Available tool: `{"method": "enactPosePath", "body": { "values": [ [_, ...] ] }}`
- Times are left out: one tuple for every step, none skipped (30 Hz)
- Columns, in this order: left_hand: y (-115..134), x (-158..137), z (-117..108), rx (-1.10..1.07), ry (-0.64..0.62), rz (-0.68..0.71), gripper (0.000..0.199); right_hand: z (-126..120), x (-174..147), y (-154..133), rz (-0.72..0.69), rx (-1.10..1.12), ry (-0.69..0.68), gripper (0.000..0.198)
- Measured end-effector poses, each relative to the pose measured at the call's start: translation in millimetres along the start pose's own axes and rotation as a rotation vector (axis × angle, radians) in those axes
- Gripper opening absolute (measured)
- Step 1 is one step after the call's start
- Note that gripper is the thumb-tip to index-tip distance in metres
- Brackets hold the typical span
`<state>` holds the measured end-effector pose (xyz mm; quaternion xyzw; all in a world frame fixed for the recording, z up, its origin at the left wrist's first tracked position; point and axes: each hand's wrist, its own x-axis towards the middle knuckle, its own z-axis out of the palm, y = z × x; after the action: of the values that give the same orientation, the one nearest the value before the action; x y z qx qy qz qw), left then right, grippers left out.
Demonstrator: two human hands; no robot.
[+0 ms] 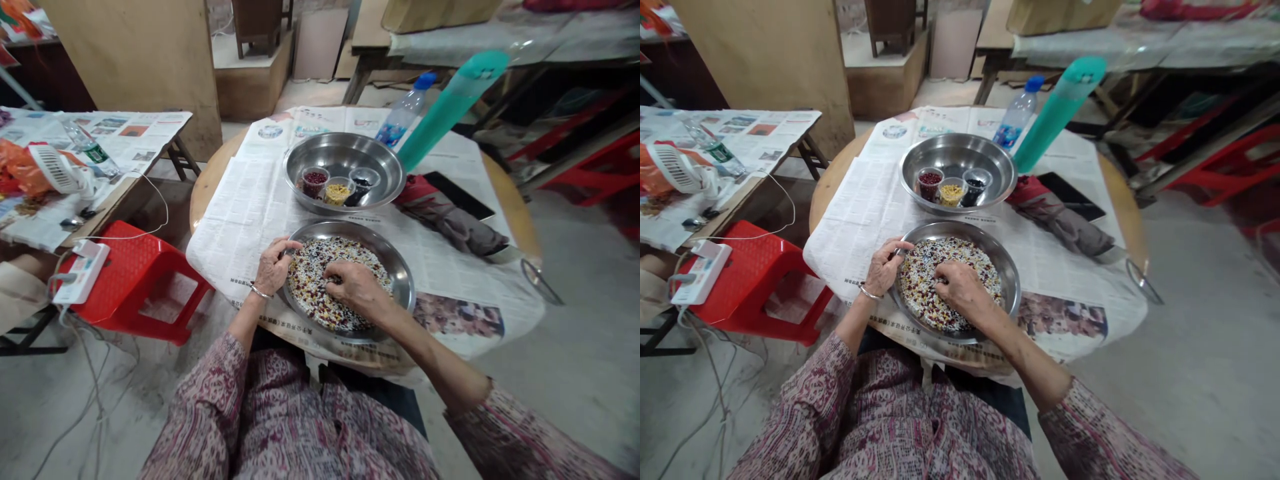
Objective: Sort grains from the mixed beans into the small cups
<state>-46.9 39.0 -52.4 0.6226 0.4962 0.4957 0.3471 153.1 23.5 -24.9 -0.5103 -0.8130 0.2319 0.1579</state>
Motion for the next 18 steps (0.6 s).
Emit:
{"method": "enactPosePath", "body": {
  "values": [
    [0,0,0,-0.001,0.000,0.001,0.035,-2,1,-3,0.034,0.036,-0.017,0.017],
    [0,0,0,-0.001,0.000,0.001,0.035,-4,1,-5,0.072,0.078,-0.043,0.016],
    [0,0,0,0.001,0.000,0.000,0.035,-6,0,-9,0.106,0.121,-0.075,0.016],
    [0,0,0,0.003,0.002,-0.001,0.036,-8,-2,-12,0.126,0.160,-0.106,0.017],
    [0,0,0,0.005,0.003,-0.001,0.036,-10,-5,-15,0.124,0.188,-0.128,0.017],
    [0,0,0,0.005,0.003,0.001,0.036,-11,-9,-17,0.103,0.200,-0.138,0.018],
    [0,0,-1,0.004,0.001,0.004,0.035,-12,-13,-19,0.068,0.195,-0.144,0.018],
    [0,0,0,0.003,0.000,0.006,0.035,-13,-19,-20,0.024,0.180,-0.151,0.019],
    [0,0,0,0.003,-0.001,0.005,0.035,-14,-25,-20,-0.018,0.161,-0.163,0.020],
    [-1,0,0,0.004,-0.001,0.001,0.035,-16,-31,-19,-0.051,0.141,-0.172,0.020],
    [-1,0,0,0.004,0.000,-0.003,0.036,-17,-37,-17,-0.067,0.118,-0.166,0.019],
    [-1,0,0,0.003,0.001,-0.006,0.036,-19,-43,-14,-0.070,0.093,-0.147,0.018],
    [-1,0,0,0.001,0.002,-0.007,0.036,-21,-49,-11,-0.065,0.068,-0.122,0.017],
    [-1,0,0,-0.002,0.002,-0.005,0.036,-23,-53,-9,-0.057,0.041,-0.098,0.016],
    [-1,0,0,-0.005,0.001,-0.004,0.036,-24,-57,-7,-0.050,0.018,-0.090,0.016],
    [-1,0,0,-0.006,0.001,-0.002,0.036,-25,-61,-5,-0.049,0.000,-0.102,0.015],
    [-1,0,0,-0.007,0.001,-0.001,0.036,-25,-63,-5,-0.052,-0.012,-0.134,0.015],
    [-1,0,0,-0.006,-0.001,0.000,0.036,-24,-64,-5,-0.057,-0.020,-0.176,0.016]
  ]
}}
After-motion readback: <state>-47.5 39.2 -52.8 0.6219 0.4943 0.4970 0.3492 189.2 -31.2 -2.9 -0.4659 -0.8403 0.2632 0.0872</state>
